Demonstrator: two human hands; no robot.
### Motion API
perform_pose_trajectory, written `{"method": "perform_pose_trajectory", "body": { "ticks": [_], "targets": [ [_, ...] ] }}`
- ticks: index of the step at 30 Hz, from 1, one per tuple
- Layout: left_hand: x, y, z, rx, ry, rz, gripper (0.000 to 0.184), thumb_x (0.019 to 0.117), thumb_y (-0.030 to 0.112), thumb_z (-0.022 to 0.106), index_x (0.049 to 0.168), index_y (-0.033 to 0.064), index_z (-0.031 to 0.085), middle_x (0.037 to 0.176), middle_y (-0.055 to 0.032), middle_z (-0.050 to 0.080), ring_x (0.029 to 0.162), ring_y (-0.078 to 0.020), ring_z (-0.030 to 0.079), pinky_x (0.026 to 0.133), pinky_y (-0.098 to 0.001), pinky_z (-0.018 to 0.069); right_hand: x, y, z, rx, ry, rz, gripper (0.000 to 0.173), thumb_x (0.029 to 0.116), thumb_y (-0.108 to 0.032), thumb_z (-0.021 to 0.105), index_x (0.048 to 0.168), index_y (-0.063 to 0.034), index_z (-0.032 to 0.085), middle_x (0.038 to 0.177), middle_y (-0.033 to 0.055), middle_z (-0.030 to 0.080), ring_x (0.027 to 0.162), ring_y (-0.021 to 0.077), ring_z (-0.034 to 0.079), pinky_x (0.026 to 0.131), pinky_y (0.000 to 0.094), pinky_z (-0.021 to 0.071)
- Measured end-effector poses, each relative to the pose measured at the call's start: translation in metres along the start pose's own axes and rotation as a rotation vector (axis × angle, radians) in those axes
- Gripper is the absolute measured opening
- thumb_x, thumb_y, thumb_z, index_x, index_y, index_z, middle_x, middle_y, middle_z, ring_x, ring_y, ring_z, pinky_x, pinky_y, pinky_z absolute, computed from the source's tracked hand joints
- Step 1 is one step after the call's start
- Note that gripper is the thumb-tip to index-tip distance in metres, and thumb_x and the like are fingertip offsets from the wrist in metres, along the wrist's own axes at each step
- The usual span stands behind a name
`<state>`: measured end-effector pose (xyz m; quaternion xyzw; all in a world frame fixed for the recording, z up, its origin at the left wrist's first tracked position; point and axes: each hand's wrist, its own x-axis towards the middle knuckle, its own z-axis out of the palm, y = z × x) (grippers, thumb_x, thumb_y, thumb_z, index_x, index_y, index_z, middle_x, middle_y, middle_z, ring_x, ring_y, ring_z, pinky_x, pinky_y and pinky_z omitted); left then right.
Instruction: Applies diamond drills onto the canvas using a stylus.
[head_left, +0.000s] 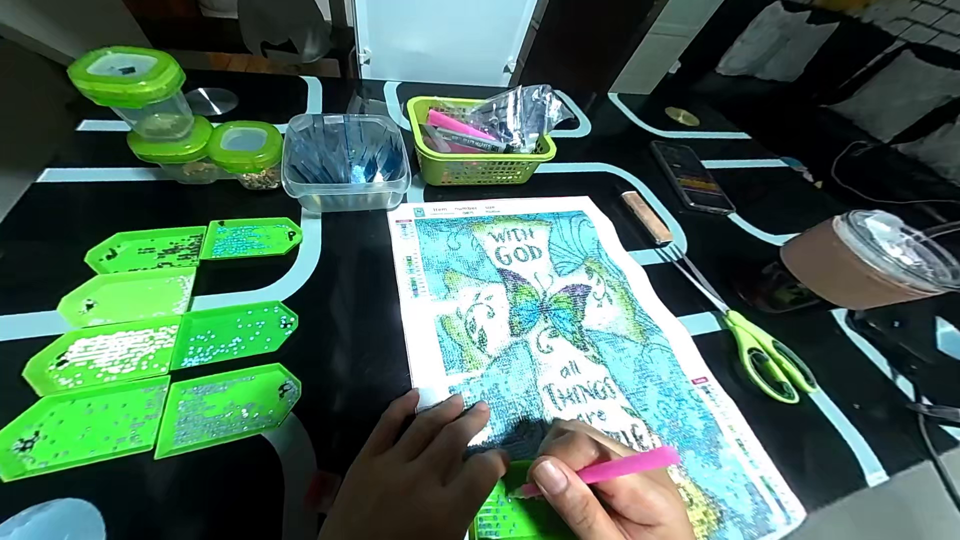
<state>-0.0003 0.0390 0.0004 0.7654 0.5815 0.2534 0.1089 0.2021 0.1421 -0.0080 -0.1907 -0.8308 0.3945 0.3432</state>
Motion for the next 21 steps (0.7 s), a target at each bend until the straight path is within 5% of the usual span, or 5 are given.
{"method": "perform_pose_trajectory", "body": {
  "ticks": [6, 12, 21],
  "targets": [
    [0.001, 0.001, 0.0, -0.009, -0.001, -0.013, 0.035, 0.0927, 0.045, 0.068, 0.116, 0.0183, 0.071, 0.138, -0.0075, 0.066, 0.133, -0.0268, 0.058, 0.115, -0.0508, 0.035, 0.0, 0.0, -0.002, 0.04, 0.01, 0.019, 0.03, 0.1099, -0.026, 0.05, 0.092, -0.005, 0.061, 0.08, 0.0053, 0.063, 0.078, 0.0058, 0.062, 0.075, 0.0195, 0.0509],
    [0.001, 0.001, -0.002, -0.044, -0.033, -0.026, 0.038, 0.0931, 0.042, 0.068, 0.121, 0.0176, 0.071, 0.14, -0.0094, 0.065, 0.135, -0.0287, 0.056, 0.115, -0.0523, 0.0325, 0.016, 0.001, -0.015, 0.338, 0.193, 0.331, 0.026, 0.1088, -0.025, 0.051, 0.091, -0.017, 0.068, 0.08, -0.0103, 0.068, 0.066, -0.0043, 0.062, 0.057, 0.0133, 0.0519],
    [0.002, 0.002, -0.005, -0.061, -0.074, -0.043, 0.039, 0.0934, 0.043, 0.069, 0.123, 0.0165, 0.07, 0.142, -0.0108, 0.063, 0.136, -0.0306, 0.055, 0.116, -0.054, 0.0319, 0.03, 0.024, -0.016, 0.186, 0.175, 0.226, 0.026, 0.108, -0.023, 0.053, 0.09, -0.0116, 0.068, 0.075, -0.0049, 0.067, 0.064, -0.0001, 0.063, 0.058, 0.0145, 0.0534]
  ]
}}
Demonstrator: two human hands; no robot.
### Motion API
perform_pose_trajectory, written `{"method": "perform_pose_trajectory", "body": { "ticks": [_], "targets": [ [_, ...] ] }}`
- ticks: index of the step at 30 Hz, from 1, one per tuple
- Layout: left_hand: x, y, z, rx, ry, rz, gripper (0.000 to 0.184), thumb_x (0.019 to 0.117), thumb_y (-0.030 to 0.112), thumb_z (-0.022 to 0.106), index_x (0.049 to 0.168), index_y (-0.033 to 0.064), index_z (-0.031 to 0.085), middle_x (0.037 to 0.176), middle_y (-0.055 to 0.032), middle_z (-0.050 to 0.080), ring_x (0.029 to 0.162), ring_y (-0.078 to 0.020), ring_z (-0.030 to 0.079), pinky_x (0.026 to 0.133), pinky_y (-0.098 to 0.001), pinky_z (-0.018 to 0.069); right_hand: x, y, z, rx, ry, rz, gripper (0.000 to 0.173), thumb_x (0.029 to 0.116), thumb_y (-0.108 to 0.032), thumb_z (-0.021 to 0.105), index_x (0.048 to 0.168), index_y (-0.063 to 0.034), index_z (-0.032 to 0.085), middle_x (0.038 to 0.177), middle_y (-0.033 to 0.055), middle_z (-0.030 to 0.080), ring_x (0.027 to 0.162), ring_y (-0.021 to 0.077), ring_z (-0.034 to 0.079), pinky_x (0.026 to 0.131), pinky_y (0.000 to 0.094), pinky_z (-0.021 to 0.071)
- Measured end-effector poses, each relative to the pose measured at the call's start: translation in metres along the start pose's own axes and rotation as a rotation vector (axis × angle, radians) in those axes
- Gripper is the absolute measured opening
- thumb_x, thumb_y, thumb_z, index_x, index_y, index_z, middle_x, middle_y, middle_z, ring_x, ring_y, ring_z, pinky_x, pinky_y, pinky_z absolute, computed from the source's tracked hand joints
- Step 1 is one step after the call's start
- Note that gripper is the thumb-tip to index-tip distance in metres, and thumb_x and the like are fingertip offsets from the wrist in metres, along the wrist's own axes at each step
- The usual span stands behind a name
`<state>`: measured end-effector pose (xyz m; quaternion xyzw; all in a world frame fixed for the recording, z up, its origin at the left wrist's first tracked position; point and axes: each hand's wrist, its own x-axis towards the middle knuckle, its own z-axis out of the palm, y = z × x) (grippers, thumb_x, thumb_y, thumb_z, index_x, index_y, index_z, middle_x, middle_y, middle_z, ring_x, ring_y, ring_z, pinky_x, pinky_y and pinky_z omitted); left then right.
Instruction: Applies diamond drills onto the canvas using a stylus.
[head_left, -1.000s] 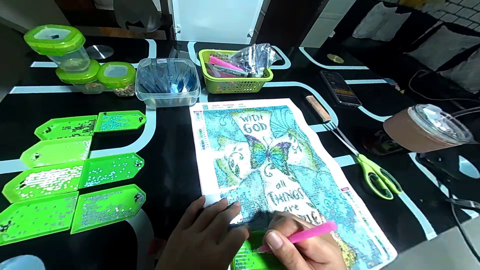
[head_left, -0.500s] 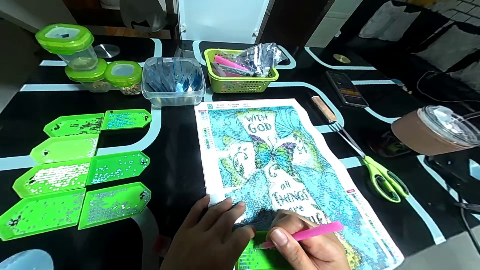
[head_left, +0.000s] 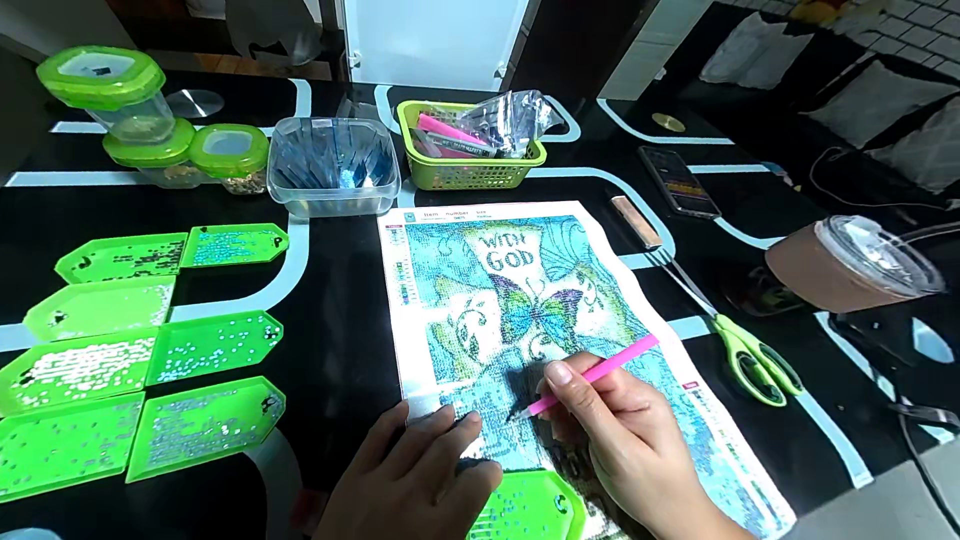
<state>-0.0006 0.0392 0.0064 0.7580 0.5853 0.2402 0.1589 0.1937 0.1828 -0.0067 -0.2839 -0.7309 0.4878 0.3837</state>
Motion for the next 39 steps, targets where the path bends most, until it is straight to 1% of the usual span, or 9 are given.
{"method": "perform_pose_trajectory", "body": {
  "ticks": [15, 19, 23, 25, 29, 32, 35, 37, 39],
  "targets": [
    [0.0, 0.0, 0.0, 0.008, -0.001, 0.003, 0.039, 0.0936, 0.043, 0.068, 0.122, 0.0172, 0.07, 0.142, -0.0105, 0.063, 0.136, -0.0301, 0.055, 0.116, -0.0533, 0.0319, -0.003, 0.004, 0.002, -0.059, -0.034, -0.083, 0.027, 0.1085, -0.022, 0.052, 0.09, -0.0092, 0.067, 0.075, -0.005, 0.064, 0.066, -0.0023, 0.06, 0.059, 0.0132, 0.0506],
    [0.0, 0.0, 0.0, 0.019, 0.001, 0.001, 0.038, 0.0936, 0.043, 0.068, 0.122, 0.0177, 0.07, 0.142, -0.0096, 0.064, 0.136, -0.0295, 0.055, 0.115, -0.0529, 0.0328, -0.005, 0.004, 0.004, -0.174, -0.042, -0.143, 0.03, 0.1097, -0.026, 0.05, 0.092, -0.0083, 0.066, 0.075, -0.0044, 0.064, 0.066, -0.0034, 0.059, 0.059, 0.0122, 0.0495],
    [0.0, 0.0, 0.0, 0.029, 0.001, 0.012, 0.038, 0.0934, 0.043, 0.068, 0.122, 0.0176, 0.07, 0.142, -0.0101, 0.064, 0.135, -0.0301, 0.056, 0.115, -0.053, 0.0331, -0.008, 0.005, 0.005, -0.278, -0.039, -0.227, 0.032, 0.1104, -0.026, 0.049, 0.092, -0.0051, 0.064, 0.075, -0.0005, 0.061, 0.065, -0.0023, 0.057, 0.06, 0.0127, 0.0483],
    [-0.001, -0.001, 0.001, 0.032, 0.007, 0.016, 0.038, 0.0938, 0.043, 0.068, 0.123, 0.018, 0.07, 0.142, -0.0102, 0.064, 0.135, -0.03, 0.056, 0.114, -0.0527, 0.0331, -0.007, 0.003, 0.004, -0.242, -0.044, -0.189, 0.031, 0.1101, -0.026, 0.05, 0.092, -0.0056, 0.065, 0.075, -0.0013, 0.062, 0.065, -0.0023, 0.058, 0.06, 0.0127, 0.0487],
    [-0.001, 0.0, 0.001, 0.032, 0.007, 0.016, 0.039, 0.0941, 0.044, 0.067, 0.123, 0.018, 0.07, 0.142, -0.0101, 0.064, 0.136, -0.0304, 0.056, 0.115, -0.0538, 0.0328, -0.004, -0.005, -0.007, 0.02, -0.018, 0.044, 0.029, 0.1087, -0.026, 0.051, 0.09, -0.0138, 0.069, 0.077, -0.0061, 0.069, 0.067, -0.0002, 0.065, 0.06, 0.0154, 0.0547],
    [-0.002, 0.0, 0.001, 0.025, 0.014, 0.013, 0.039, 0.0935, 0.045, 0.068, 0.123, 0.0186, 0.07, 0.142, -0.0096, 0.064, 0.135, -0.03, 0.056, 0.115, -0.054, 0.0332, -0.014, -0.014, -0.011, 0.06, -0.02, 0.014, 0.029, 0.1095, -0.026, 0.049, 0.09, -0.0145, 0.068, 0.079, -0.0078, 0.069, 0.068, -0.0029, 0.064, 0.059, 0.0139, 0.0538],
    [-0.001, 0.0, 0.001, 0.033, 0.015, 0.015, 0.039, 0.0933, 0.045, 0.068, 0.123, 0.0188, 0.07, 0.142, -0.0091, 0.064, 0.135, -0.029, 0.057, 0.115, -0.0537, 0.033, -0.029, -0.022, -0.007, 0.022, -0.127, -0.058, 0.027, 0.1106, -0.024, 0.049, 0.094, -0.0085, 0.063, 0.08, -0.0034, 0.065, 0.072, -0.0034, 0.062, 0.064, 0.0144, 0.0526],
    [-0.001, -0.001, 0.002, 0.042, 0.025, 0.018, 0.039, 0.0939, 0.045, 0.067, 0.122, 0.0184, 0.07, 0.141, -0.0086, 0.065, 0.135, -0.0286, 0.057, 0.114, -0.0533, 0.0336, -0.035, -0.023, -0.001, -0.052, -0.18, -0.123, 0.027, 0.1098, -0.023, 0.051, 0.094, -0.004, 0.062, 0.081, 0.003, 0.065, 0.077, 0.0012, 0.064, 0.071, 0.0172, 0.0534],
    [-0.002, -0.001, 0.003, 0.05, 0.041, 0.025, 0.037, 0.0943, 0.045, 0.066, 0.119, 0.0181, 0.07, 0.14, -0.0083, 0.065, 0.134, -0.0283, 0.057, 0.114, -0.0528, 0.0344, -0.037, -0.02, 0.005, -0.127, -0.196, -0.184, 0.029, 0.1091, -0.023, 0.052, 0.091, -0.0033, 0.063, 0.08, 0.0062, 0.064, 0.081, 0.0068, 0.064, 0.077, 0.021, 0.053]
  ]
}}
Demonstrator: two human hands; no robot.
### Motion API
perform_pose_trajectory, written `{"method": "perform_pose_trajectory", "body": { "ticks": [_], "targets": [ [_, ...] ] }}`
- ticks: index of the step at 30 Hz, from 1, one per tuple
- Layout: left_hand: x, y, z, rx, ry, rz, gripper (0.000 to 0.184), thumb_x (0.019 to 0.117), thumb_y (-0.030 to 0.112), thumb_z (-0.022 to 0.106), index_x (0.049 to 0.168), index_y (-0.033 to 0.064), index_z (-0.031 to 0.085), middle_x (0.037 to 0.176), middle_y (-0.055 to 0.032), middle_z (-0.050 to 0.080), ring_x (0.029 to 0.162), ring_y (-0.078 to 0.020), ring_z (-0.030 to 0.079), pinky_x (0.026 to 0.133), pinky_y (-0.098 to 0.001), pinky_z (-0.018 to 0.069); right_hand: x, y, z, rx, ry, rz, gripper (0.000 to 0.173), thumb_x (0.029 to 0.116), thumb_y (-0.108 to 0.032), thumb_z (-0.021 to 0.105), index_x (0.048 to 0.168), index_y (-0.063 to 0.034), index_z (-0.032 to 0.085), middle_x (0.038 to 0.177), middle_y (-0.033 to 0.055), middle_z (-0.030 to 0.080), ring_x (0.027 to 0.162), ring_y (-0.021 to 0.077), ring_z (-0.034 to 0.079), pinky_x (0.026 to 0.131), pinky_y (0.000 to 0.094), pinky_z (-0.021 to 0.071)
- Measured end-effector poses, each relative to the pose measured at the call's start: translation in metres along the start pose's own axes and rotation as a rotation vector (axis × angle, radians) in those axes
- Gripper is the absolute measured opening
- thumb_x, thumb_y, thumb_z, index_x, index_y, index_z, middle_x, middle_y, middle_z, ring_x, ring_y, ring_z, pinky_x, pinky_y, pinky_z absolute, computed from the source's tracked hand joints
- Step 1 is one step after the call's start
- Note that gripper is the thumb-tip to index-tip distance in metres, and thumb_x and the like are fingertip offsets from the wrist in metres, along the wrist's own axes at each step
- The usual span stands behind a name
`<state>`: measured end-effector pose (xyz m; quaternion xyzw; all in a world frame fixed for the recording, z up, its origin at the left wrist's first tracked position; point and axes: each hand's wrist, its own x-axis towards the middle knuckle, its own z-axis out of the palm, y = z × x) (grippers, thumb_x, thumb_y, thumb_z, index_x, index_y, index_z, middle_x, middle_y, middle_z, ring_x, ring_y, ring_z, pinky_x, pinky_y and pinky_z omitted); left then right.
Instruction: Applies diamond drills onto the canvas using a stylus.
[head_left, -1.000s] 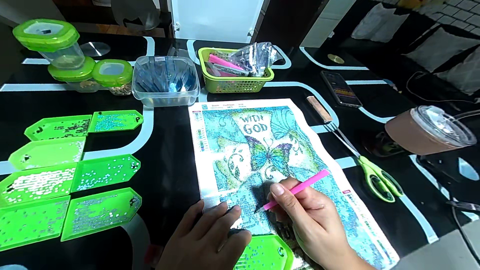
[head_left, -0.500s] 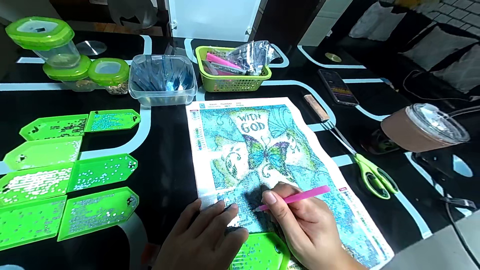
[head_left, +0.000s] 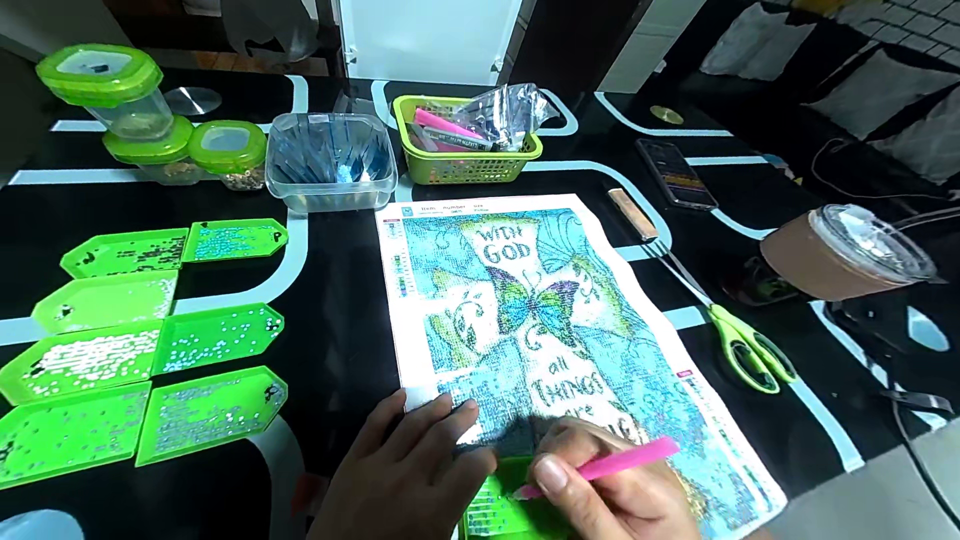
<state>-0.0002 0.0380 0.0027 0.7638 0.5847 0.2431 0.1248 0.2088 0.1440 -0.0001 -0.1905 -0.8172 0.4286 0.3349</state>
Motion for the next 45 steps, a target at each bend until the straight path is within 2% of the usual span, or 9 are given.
{"method": "perform_pose_trajectory", "body": {
  "ticks": [13, 16, 19, 22, 30, 45],
  "targets": [
    [0.001, 0.0, 0.002, 0.028, 0.021, 0.008, 0.037, 0.0936, 0.047, 0.065, 0.116, 0.0184, 0.07, 0.138, -0.0073, 0.066, 0.133, -0.0265, 0.058, 0.113, -0.0512, 0.0355, 0.001, 0.006, 0.004, -0.036, -0.007, -0.044, 0.029, 0.1091, -0.024, 0.052, 0.09, -0.0044, 0.062, 0.079, 0.006, 0.063, 0.079, 0.008, 0.063, 0.077, 0.021, 0.051],
    [0.001, 0.0, 0.0, 0.005, 0.003, -0.004, 0.037, 0.0933, 0.045, 0.067, 0.119, 0.0186, 0.07, 0.139, -0.008, 0.065, 0.134, -0.0277, 0.058, 0.113, -0.0528, 0.0351, 0.004, 0.004, 0.0, 0.112, 0.033, 0.064, 0.027, 0.11, -0.024, 0.05, 0.094, -0.0057, 0.063, 0.082, 0.0003, 0.065, 0.078, -0.0004, 0.064, 0.072, 0.0159, 0.0536],
    [0.001, 0.001, -0.002, -0.017, -0.02, -0.015, 0.038, 0.0932, 0.043, 0.068, 0.121, 0.0182, 0.07, 0.14, -0.0089, 0.065, 0.134, -0.0292, 0.057, 0.113, -0.0541, 0.0347, 0.012, 0.004, -0.007, 0.25, 0.163, 0.23, 0.026, 0.1092, -0.025, 0.051, 0.092, -0.0145, 0.067, 0.08, -0.0092, 0.068, 0.069, -0.0042, 0.063, 0.061, 0.0139, 0.0533],
    [0.002, 0.002, -0.004, -0.026, -0.049, -0.02, 0.038, 0.094, 0.043, 0.067, 0.123, 0.0176, 0.07, 0.142, -0.0101, 0.064, 0.135, -0.0304, 0.056, 0.114, -0.055, 0.0334, 0.02, 0.017, -0.012, 0.229, 0.233, 0.244, 0.028, 0.1078, -0.024, 0.052, 0.087, -0.0143, 0.068, 0.077, -0.007, 0.069, 0.066, -0.0017, 0.064, 0.059, 0.0139, 0.0537],
    [0.002, 0.001, -0.006, -0.03, -0.073, -0.024, 0.04, 0.0945, 0.044, 0.067, 0.125, 0.018, 0.069, 0.144, -0.0104, 0.062, 0.135, -0.0306, 0.056, 0.114, -0.0549, 0.0322, 0.022, 0.028, -0.009, 0.146, 0.202, 0.158, 0.026, 0.1084, -0.022, 0.052, 0.089, -0.0106, 0.066, 0.074, -0.0054, 0.065, 0.065, -0.0014, 0.061, 0.059, 0.0142, 0.0519],
    [0.002, 0.001, -0.006, -0.04, -0.081, -0.03, 0.04, 0.0947, 0.044, 0.068, 0.125, 0.0173, 0.069, 0.143, -0.0106, 0.062, 0.135, -0.0304, 0.055, 0.115, -0.0547, 0.0315, 0.021, 0.03, -0.007, 0.109, 0.206, 0.139, 0.027, 0.1088, -0.021, 0.052, 0.089, -0.0095, 0.066, 0.075, -0.0056, 0.065, 0.068, -0.0024, 0.062, 0.06, 0.0135, 0.0519]
  ]
}}
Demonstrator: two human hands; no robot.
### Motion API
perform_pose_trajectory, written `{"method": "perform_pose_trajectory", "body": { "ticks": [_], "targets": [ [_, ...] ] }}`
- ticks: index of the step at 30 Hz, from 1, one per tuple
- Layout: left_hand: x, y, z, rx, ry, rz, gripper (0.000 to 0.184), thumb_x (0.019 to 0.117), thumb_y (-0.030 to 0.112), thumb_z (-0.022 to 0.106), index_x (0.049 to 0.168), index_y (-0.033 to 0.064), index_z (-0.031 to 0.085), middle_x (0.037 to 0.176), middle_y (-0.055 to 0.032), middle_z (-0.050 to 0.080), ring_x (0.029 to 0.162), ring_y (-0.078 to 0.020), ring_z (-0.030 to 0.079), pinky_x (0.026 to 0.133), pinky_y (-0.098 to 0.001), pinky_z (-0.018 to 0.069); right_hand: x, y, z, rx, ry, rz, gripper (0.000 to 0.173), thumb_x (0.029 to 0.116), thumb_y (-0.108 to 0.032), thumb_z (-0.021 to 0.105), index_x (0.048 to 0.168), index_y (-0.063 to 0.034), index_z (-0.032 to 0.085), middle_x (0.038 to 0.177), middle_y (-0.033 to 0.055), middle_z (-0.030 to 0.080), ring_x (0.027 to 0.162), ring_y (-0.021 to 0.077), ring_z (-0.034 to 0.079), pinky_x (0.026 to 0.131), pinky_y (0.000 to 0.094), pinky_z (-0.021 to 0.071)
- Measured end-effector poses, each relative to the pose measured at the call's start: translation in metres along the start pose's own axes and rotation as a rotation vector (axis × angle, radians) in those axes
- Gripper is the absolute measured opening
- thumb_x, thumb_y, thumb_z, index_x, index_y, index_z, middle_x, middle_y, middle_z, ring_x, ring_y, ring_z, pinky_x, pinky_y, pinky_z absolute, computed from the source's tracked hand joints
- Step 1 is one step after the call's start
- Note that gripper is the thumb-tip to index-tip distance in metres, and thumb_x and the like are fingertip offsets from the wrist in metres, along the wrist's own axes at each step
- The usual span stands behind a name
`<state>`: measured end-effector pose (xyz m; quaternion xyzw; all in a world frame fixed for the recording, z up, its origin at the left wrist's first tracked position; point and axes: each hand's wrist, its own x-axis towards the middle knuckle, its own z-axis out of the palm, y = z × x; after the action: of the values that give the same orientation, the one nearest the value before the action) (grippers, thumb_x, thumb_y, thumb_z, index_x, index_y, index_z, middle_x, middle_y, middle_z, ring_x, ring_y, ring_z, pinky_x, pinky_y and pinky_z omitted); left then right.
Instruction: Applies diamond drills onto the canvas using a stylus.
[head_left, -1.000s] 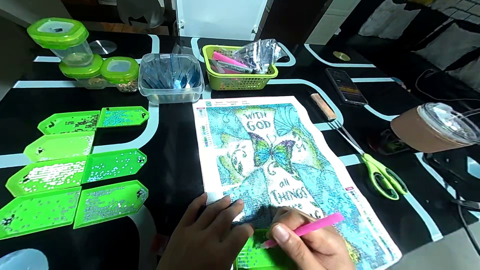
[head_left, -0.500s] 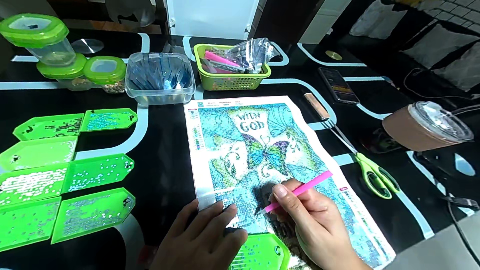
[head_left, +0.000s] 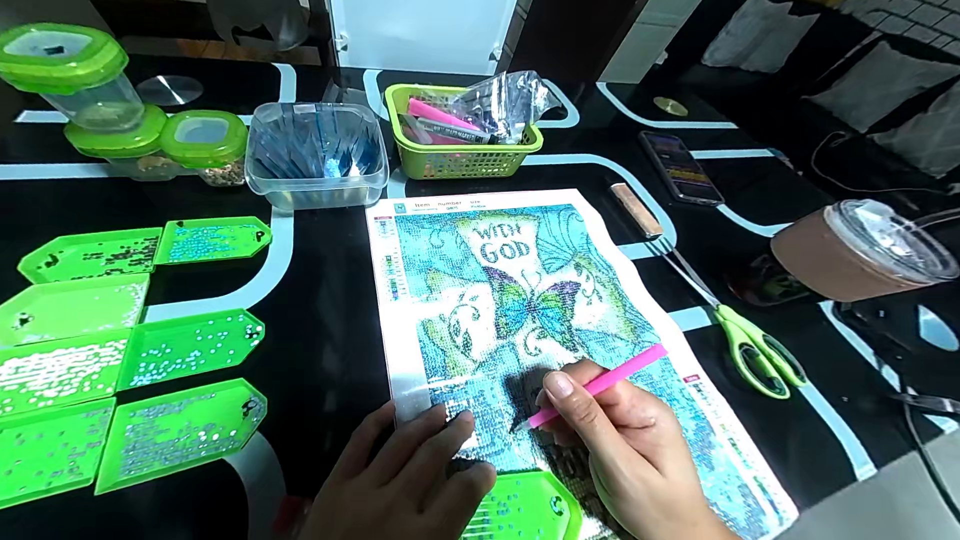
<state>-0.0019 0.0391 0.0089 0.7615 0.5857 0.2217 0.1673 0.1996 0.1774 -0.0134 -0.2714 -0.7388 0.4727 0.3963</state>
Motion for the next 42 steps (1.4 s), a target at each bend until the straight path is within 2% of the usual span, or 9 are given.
{"method": "perform_pose_trajectory", "body": {
  "ticks": [8, 20, 22, 25, 27, 29, 33, 38, 42],
  "targets": [
    [-0.001, -0.001, 0.001, 0.001, 0.011, 0.009, 0.041, 0.0949, 0.045, 0.067, 0.126, 0.0176, 0.07, 0.143, -0.0106, 0.063, 0.135, -0.0306, 0.056, 0.115, -0.0542, 0.0311, 0.0, 0.001, 0.001, -0.036, -0.02, -0.034, 0.028, 0.1089, -0.021, 0.051, 0.089, -0.0076, 0.066, 0.074, -0.0044, 0.064, 0.067, -0.0022, 0.061, 0.06, 0.0134, 0.051],
    [-0.001, -0.001, 0.002, 0.008, 0.02, 0.007, 0.041, 0.0942, 0.045, 0.068, 0.125, 0.0182, 0.07, 0.143, -0.0098, 0.063, 0.135, -0.0293, 0.056, 0.115, -0.0531, 0.0315, -0.003, 0.0, 0.002, -0.236, -0.035, -0.136, 0.032, 0.1101, -0.026, 0.05, 0.09, -0.0062, 0.065, 0.075, -0.0026, 0.063, 0.068, -0.0038, 0.059, 0.062, 0.0115, 0.0494],
    [-0.001, -0.002, 0.002, 0.01, 0.023, 0.009, 0.041, 0.0943, 0.046, 0.067, 0.125, 0.0188, 0.07, 0.143, -0.0095, 0.063, 0.135, -0.0291, 0.056, 0.115, -0.0527, 0.0314, -0.002, -0.001, 0.0, -0.173, -0.042, -0.083, 0.031, 0.1096, -0.025, 0.051, 0.09, -0.0066, 0.066, 0.075, -0.0035, 0.063, 0.068, -0.0033, 0.059, 0.061, 0.0123, 0.0497],
    [-0.001, -0.002, 0.002, 0.008, 0.02, 0.007, 0.041, 0.0944, 0.045, 0.067, 0.125, 0.0188, 0.07, 0.143, -0.0097, 0.063, 0.136, -0.0294, 0.055, 0.116, -0.0534, 0.031, 0.004, -0.007, -0.007, 0.072, 0.001, 0.169, 0.028, 0.1072, -0.024, 0.053, 0.089, -0.0138, 0.071, 0.077, -0.0072, 0.069, 0.067, -0.0015, 0.065, 0.062, 0.015, 0.0549],
    [0.0, -0.002, 0.002, 0.015, 0.014, 0.009, 0.041, 0.0946, 0.046, 0.067, 0.126, 0.019, 0.069, 0.143, -0.0097, 0.063, 0.136, -0.0296, 0.055, 0.115, -0.0542, 0.0313, 0.01, -0.009, -0.011, 0.229, 0.067, 0.275, 0.032, 0.1073, -0.021, 0.05, 0.084, -0.0151, 0.072, 0.074, -0.0052, 0.071, 0.063, -0.0005, 0.065, 0.061, 0.0146, 0.0544],
    [0.0, -0.001, 0.001, 0.005, 0.007, 0.009, 0.041, 0.0949, 0.045, 0.067, 0.126, 0.0182, 0.069, 0.143, -0.0108, 0.063, 0.136, -0.031, 0.055, 0.115, -0.0549, 0.031, 0.011, -0.01, -0.013, 0.281, 0.087, 0.267, 0.034, 0.1077, -0.02, 0.049, 0.082, -0.0144, 0.071, 0.074, -0.0038, 0.07, 0.063, -0.0003, 0.064, 0.061, 0.014, 0.0541],
    [0.0, -0.001, 0.0, -0.002, 0.006, 0.007, 0.042, 0.0952, 0.045, 0.066, 0.126, 0.0177, 0.07, 0.143, -0.0112, 0.063, 0.135, -0.0312, 0.056, 0.115, -0.0547, 0.0307, 0.001, -0.015, -0.012, 0.235, 0.051, 0.178, 0.027, 0.1073, -0.024, 0.054, 0.088, -0.0156, 0.071, 0.08, -0.0071, 0.071, 0.068, -0.0012, 0.066, 0.062, 0.015, 0.0556],
    [0.0, -0.001, 0.0, -0.003, 0.007, 0.014, 0.042, 0.0955, 0.045, 0.066, 0.127, 0.018, 0.069, 0.143, -0.0116, 0.062, 0.136, -0.0313, 0.055, 0.116, -0.0542, 0.0308, -0.006, -0.019, -0.013, 0.301, 0.061, 0.193, 0.025, 0.1077, -0.022, 0.053, 0.092, -0.0153, 0.071, 0.085, -0.006, 0.073, 0.071, 0.0002, 0.068, 0.063, 0.0157, 0.0567],
    [-0.001, -0.001, 0.0, -0.012, 0.018, 0.015, 0.04, 0.0944, 0.044, 0.068, 0.125, 0.0178, 0.07, 0.143, -0.0133, 0.062, 0.136, -0.0328, 0.055, 0.116, -0.0551, 0.0319, -0.008, -0.01, -0.013, 0.326, 0.061, 0.178, 0.026, 0.1076, -0.025, 0.054, 0.092, -0.0149, 0.072, 0.083, -0.0058, 0.072, 0.069, -0.001, 0.066, 0.062, 0.0144, 0.0554]
  ]
}}
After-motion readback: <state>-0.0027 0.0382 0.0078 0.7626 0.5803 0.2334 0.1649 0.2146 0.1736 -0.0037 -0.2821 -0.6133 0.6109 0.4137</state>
